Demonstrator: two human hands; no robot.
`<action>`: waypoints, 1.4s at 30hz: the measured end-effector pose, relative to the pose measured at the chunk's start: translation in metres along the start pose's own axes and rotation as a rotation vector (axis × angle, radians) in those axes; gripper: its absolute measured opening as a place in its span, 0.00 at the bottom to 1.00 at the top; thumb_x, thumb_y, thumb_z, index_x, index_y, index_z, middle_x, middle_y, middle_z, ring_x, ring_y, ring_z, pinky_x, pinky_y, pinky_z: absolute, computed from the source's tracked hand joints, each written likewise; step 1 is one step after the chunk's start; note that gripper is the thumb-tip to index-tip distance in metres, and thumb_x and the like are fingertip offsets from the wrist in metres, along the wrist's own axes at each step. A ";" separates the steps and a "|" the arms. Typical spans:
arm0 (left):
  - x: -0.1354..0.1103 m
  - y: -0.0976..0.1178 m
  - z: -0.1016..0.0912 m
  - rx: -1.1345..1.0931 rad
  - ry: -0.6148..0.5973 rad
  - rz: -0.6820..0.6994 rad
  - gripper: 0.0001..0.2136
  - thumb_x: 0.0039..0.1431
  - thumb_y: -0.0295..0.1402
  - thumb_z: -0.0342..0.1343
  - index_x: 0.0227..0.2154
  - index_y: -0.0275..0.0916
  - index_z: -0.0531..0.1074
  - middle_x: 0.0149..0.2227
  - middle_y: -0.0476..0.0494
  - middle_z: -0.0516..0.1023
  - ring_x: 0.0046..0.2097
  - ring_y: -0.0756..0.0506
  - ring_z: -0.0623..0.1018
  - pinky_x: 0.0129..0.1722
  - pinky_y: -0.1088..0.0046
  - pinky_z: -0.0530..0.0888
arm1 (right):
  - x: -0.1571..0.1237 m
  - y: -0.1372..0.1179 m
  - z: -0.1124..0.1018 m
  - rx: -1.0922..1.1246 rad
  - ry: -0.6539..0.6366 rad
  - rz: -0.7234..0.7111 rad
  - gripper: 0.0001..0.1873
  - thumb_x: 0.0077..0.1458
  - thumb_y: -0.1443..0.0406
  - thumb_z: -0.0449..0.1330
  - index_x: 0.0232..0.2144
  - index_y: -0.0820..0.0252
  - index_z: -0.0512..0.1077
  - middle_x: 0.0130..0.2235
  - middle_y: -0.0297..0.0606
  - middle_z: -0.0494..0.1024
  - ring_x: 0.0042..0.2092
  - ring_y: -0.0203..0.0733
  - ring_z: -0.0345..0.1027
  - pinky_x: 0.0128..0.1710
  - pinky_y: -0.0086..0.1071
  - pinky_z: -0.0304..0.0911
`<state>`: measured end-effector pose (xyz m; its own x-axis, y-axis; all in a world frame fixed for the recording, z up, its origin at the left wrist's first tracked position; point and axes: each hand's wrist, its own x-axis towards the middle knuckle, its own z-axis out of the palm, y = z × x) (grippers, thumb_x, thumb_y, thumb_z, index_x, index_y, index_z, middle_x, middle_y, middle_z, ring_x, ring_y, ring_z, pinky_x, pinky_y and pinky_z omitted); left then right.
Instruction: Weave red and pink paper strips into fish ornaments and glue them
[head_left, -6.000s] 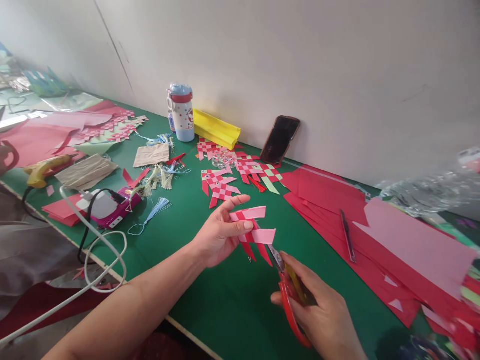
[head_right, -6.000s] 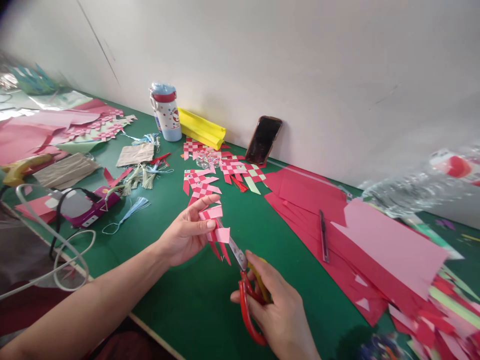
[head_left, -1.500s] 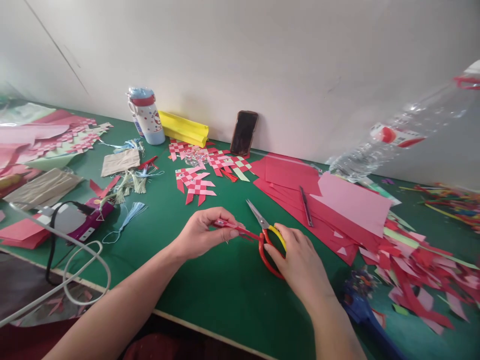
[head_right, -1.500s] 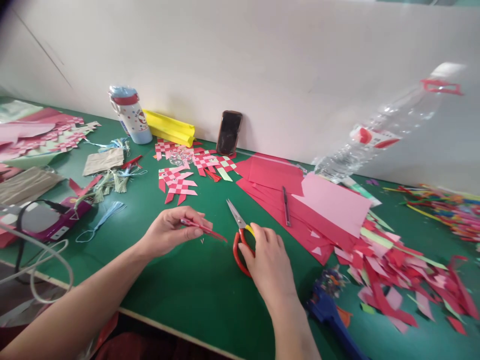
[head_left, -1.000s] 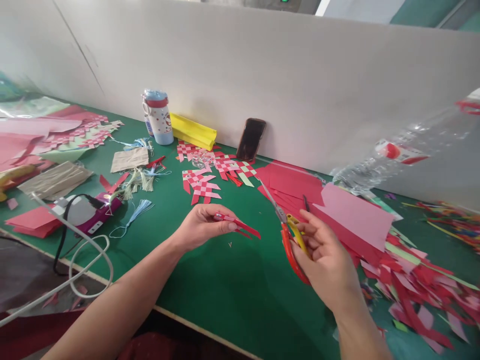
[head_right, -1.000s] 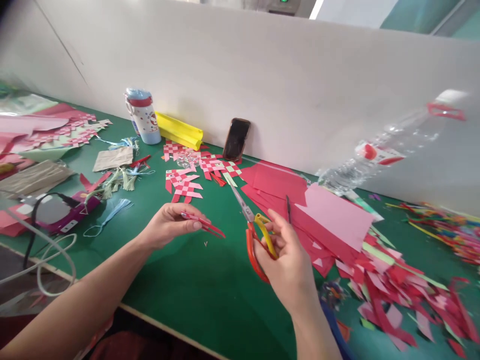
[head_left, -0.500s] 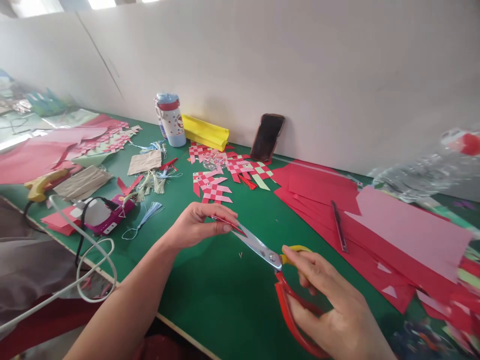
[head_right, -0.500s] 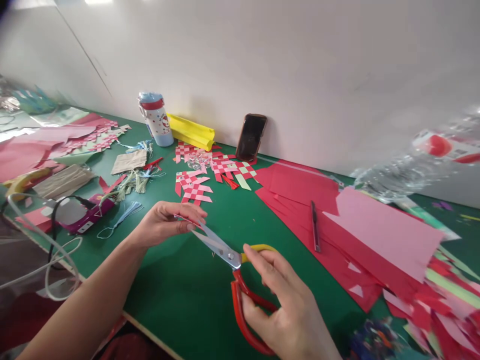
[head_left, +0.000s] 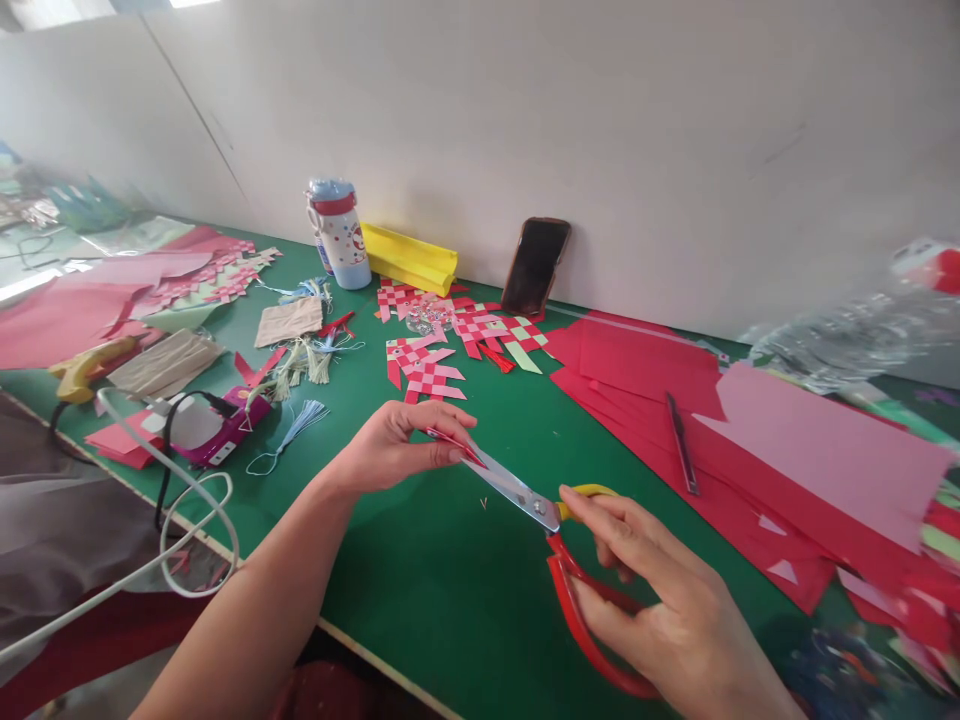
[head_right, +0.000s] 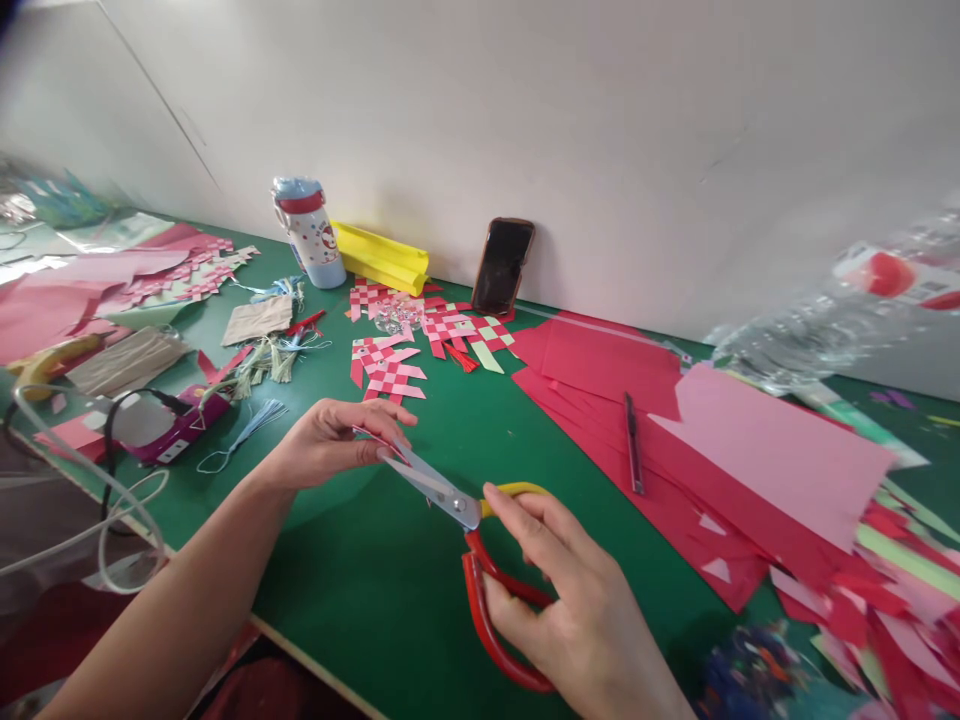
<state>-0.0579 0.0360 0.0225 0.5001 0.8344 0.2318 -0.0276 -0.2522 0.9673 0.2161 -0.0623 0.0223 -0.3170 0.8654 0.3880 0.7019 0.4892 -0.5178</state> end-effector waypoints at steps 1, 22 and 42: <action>0.000 0.000 0.000 0.002 -0.003 0.001 0.03 0.55 0.30 0.64 0.33 0.40 0.82 0.35 0.43 0.82 0.51 0.43 0.76 0.49 0.70 0.72 | 0.000 0.000 0.000 0.010 0.003 -0.001 0.26 0.56 0.66 0.58 0.58 0.49 0.68 0.48 0.39 0.75 0.40 0.36 0.75 0.43 0.27 0.72; -0.001 -0.001 0.001 0.050 0.023 0.039 0.06 0.56 0.36 0.64 0.33 0.40 0.82 0.35 0.41 0.83 0.51 0.41 0.76 0.53 0.64 0.72 | -0.003 0.003 0.001 0.148 -0.068 0.097 0.25 0.57 0.67 0.58 0.58 0.47 0.68 0.47 0.39 0.75 0.28 0.30 0.68 0.29 0.24 0.71; 0.000 0.000 0.002 0.046 0.040 0.044 0.05 0.56 0.34 0.64 0.33 0.40 0.82 0.34 0.42 0.83 0.50 0.41 0.77 0.54 0.63 0.71 | 0.000 0.003 0.000 0.137 -0.046 0.061 0.27 0.56 0.67 0.58 0.58 0.48 0.68 0.47 0.39 0.75 0.29 0.31 0.68 0.27 0.24 0.70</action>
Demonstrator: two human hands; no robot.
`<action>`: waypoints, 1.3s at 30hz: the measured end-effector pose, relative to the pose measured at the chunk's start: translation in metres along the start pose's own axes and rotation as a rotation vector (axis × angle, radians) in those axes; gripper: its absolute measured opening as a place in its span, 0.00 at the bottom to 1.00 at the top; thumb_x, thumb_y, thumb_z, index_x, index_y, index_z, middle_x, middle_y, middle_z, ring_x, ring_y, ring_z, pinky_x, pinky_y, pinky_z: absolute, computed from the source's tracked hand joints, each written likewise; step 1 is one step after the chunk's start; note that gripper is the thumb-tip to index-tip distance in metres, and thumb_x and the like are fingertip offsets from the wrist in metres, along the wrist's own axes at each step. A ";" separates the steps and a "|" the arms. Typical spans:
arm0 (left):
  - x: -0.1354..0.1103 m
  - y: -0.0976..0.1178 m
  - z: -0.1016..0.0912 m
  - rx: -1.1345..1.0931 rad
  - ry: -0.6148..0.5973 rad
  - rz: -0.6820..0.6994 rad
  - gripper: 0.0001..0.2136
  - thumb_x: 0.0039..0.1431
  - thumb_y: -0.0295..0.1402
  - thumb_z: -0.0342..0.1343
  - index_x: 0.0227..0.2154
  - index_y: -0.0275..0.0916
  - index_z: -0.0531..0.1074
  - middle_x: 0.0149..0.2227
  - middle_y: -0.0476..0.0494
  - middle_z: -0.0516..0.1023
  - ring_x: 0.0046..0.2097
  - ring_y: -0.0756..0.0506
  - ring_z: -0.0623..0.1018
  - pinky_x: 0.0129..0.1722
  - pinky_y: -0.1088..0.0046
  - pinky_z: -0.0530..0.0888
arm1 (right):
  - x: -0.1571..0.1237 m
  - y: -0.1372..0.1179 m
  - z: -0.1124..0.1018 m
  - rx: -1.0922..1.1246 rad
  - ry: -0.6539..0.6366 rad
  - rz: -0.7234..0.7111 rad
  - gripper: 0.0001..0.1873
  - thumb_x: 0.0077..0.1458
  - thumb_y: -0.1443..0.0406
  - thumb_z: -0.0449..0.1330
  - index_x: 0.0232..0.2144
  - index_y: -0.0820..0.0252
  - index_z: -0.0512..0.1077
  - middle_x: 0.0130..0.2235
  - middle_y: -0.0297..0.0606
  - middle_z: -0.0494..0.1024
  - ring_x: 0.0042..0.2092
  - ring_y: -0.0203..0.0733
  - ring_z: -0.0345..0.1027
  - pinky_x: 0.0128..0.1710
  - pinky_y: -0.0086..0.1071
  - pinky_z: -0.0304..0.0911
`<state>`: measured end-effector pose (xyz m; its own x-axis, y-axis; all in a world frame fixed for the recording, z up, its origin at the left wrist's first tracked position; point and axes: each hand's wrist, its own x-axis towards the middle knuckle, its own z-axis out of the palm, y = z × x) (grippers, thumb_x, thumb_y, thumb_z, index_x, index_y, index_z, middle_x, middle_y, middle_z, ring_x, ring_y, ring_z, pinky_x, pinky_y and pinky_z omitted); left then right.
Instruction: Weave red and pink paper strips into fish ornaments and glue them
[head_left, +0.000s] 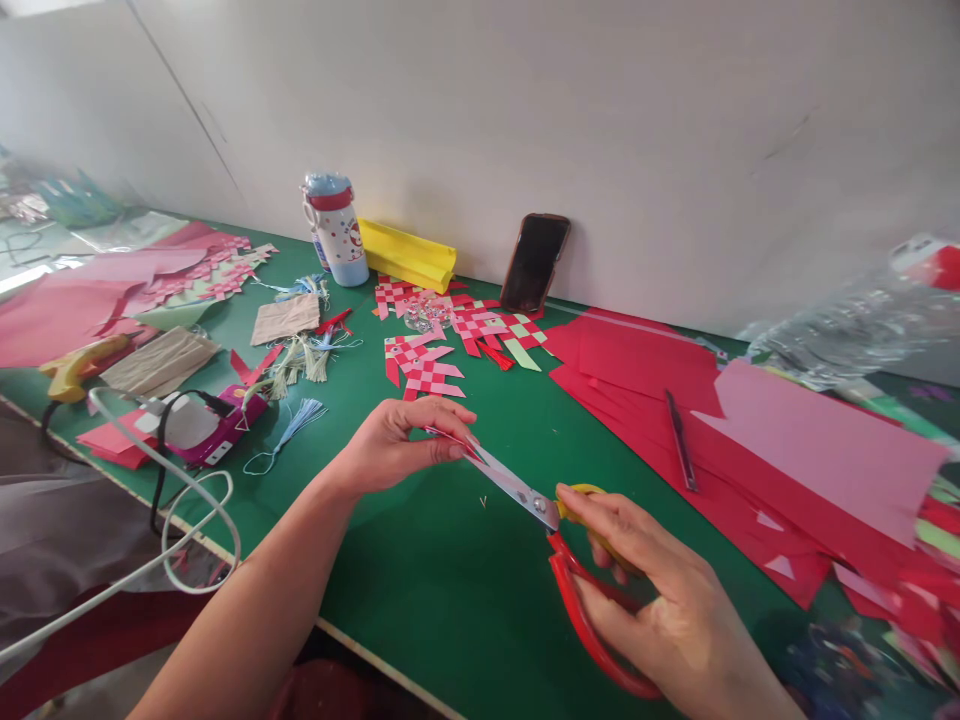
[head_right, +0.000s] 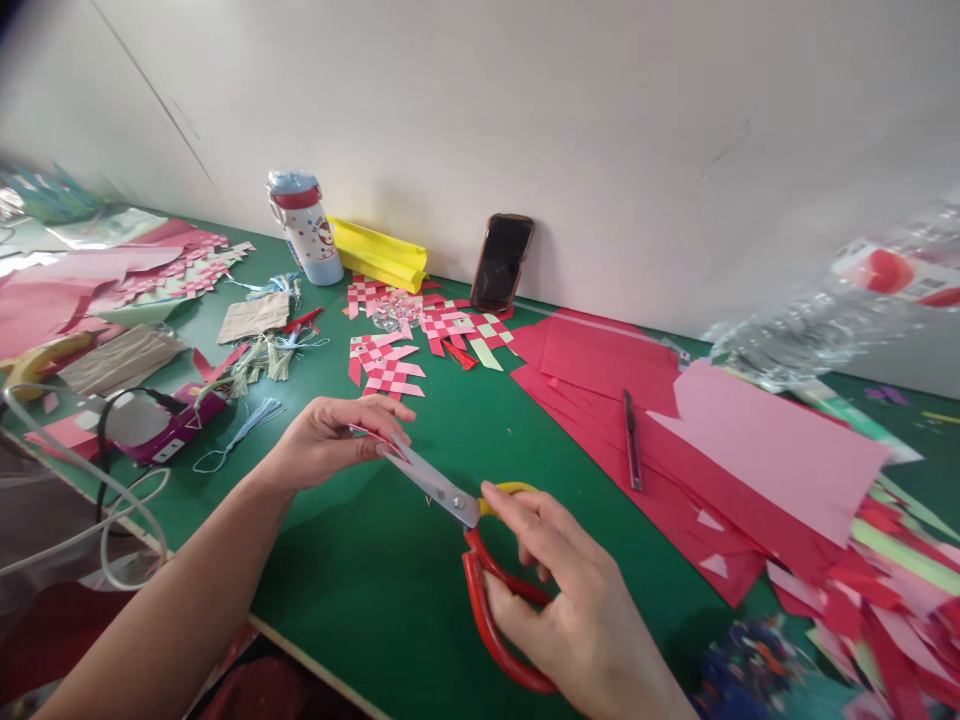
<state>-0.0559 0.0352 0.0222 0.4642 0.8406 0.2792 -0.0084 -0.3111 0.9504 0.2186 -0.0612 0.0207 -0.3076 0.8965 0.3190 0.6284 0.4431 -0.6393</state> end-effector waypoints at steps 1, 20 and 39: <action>0.000 0.000 0.000 0.004 -0.001 0.000 0.05 0.56 0.35 0.64 0.33 0.40 0.82 0.35 0.42 0.83 0.50 0.41 0.77 0.54 0.63 0.71 | 0.000 0.000 0.000 0.000 0.002 0.001 0.27 0.56 0.67 0.58 0.58 0.48 0.68 0.46 0.39 0.75 0.29 0.31 0.68 0.27 0.24 0.70; -0.001 0.000 0.001 -0.006 0.014 -0.007 0.04 0.56 0.33 0.64 0.33 0.40 0.82 0.34 0.42 0.82 0.50 0.42 0.77 0.52 0.65 0.72 | -0.001 0.003 0.002 0.006 0.002 0.030 0.24 0.57 0.66 0.59 0.56 0.48 0.71 0.45 0.38 0.77 0.26 0.30 0.69 0.25 0.23 0.70; 0.000 0.001 0.003 0.004 0.027 0.002 0.02 0.55 0.29 0.64 0.32 0.39 0.81 0.33 0.43 0.82 0.49 0.44 0.77 0.52 0.68 0.72 | -0.002 0.000 0.001 0.015 0.000 -0.010 0.28 0.57 0.69 0.57 0.59 0.42 0.65 0.47 0.36 0.74 0.26 0.28 0.65 0.25 0.22 0.68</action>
